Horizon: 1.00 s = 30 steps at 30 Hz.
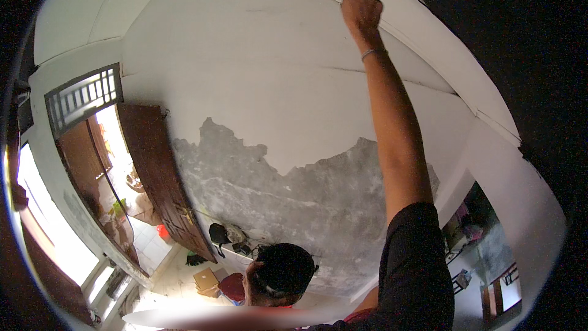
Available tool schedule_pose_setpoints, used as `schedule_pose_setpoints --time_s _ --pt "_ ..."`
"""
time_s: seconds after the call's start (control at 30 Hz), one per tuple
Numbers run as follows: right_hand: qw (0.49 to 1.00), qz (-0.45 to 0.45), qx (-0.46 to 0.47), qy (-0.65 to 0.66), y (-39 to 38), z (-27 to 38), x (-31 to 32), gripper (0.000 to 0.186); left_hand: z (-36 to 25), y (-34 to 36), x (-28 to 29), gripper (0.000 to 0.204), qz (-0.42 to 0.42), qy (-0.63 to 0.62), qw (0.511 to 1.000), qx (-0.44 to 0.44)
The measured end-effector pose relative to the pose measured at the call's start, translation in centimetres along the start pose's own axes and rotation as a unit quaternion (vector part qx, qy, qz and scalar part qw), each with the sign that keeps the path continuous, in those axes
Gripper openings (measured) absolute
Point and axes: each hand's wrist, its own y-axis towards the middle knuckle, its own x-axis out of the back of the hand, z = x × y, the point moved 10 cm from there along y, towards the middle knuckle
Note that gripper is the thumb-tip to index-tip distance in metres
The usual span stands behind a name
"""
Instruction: The person paints the ceiling with black paint using a brush. They repeatedly dip the brush into a paint can held in the other hand and apply paint to the ceiling surface while standing on a ladder.
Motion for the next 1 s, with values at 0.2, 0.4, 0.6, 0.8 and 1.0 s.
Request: schedule_pose_setpoints --time_s 0.2,0.4,0.6,0.8,1.0 --pt "0.987 0.003 -0.161 -0.007 -9.1 -9.3 2.2 0.017 0.4 -0.6 -0.2 0.111 0.003 -0.004 1.0 0.001" --pt "0.899 -0.095 -0.349 0.248 -14.2 -9.9 -0.3 0.023 0.7 -1.3 0.0 0.112 0.0 -0.006 1.0 0.012" --pt "0.892 -0.143 -0.362 0.23 -5.9 -4.8 -1.8 0.055 0.1 -2.2 2.5 0.112 -0.058 0.044 0.997 0.009" --pt "0.807 -0.063 -0.389 0.439 2.3 4.2 -4.8 0.059 0.4 -2.4 3.7 0.109 -0.075 0.065 0.995 0.015" --pt "0.912 -0.049 -0.206 0.351 -0.3 9.6 -3.0 0.023 0.5 -2.5 3.0 0.11 -0.072 0.062 0.995 0.026"
